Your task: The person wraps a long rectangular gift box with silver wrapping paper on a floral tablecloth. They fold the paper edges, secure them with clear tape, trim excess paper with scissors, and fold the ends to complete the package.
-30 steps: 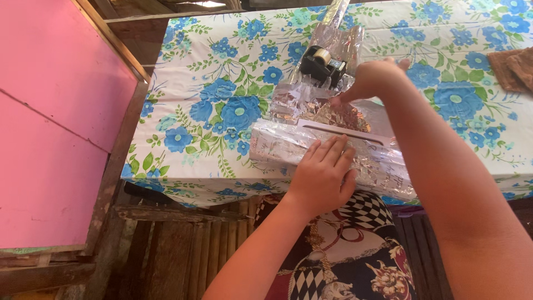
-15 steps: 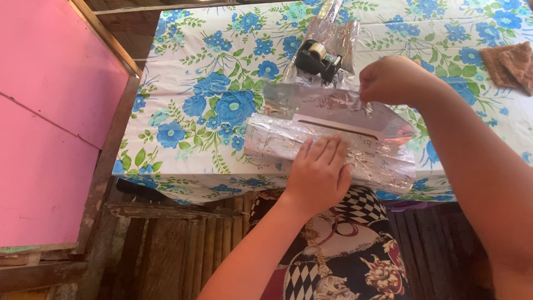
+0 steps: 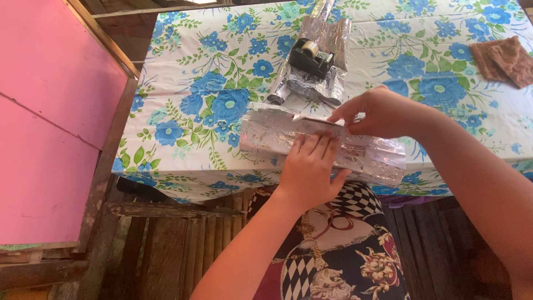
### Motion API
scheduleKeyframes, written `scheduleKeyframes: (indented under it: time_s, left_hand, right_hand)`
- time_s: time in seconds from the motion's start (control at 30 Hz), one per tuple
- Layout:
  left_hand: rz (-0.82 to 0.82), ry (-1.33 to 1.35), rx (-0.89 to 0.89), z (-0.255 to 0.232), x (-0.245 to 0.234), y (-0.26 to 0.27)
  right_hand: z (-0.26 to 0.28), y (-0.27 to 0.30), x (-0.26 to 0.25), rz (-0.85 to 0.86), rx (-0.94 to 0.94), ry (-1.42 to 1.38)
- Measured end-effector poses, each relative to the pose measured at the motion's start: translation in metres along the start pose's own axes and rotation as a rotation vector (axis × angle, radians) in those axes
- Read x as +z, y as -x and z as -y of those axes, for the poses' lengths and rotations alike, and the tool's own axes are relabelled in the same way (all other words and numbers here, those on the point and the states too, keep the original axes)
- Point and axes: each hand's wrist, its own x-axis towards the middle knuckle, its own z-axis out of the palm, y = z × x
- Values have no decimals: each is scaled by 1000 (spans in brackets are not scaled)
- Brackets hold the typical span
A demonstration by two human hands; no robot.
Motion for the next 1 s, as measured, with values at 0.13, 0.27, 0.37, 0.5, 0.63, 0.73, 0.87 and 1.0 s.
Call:
scheduleKeyframes:
  time_s: [0.13, 0.27, 0.37, 0.5, 0.63, 0.73, 0.87, 1.0]
  left_hand:
    - [15, 17, -17, 1, 4, 5]
    - [3, 24, -21, 2, 8, 9]
    - [-49, 101, -54, 2, 6, 11]
    - [-119, 189, -68, 4, 1, 9]
    - [-85, 222, -119, 5, -7, 2]
    - [-22, 214, -151, 3, -11, -1]
    - [36, 181, -167, 4, -13, -4]
    - [67, 177, -183, 5, -10, -5]
  right_hand:
    - [-6, 6, 17, -10, -56, 160]
    - [-6, 16, 27, -96, -120, 60]
    - [-5, 16, 30, -107, -158, 104]
    - [-9, 17, 34, -125, -248, 104]
    - [-6, 16, 34, -125, -304, 123]
    - [0, 20, 33, -132, -320, 163]
    - [15, 25, 29, -26, -199, 285]
    - [27, 28, 29, 39, -69, 410]
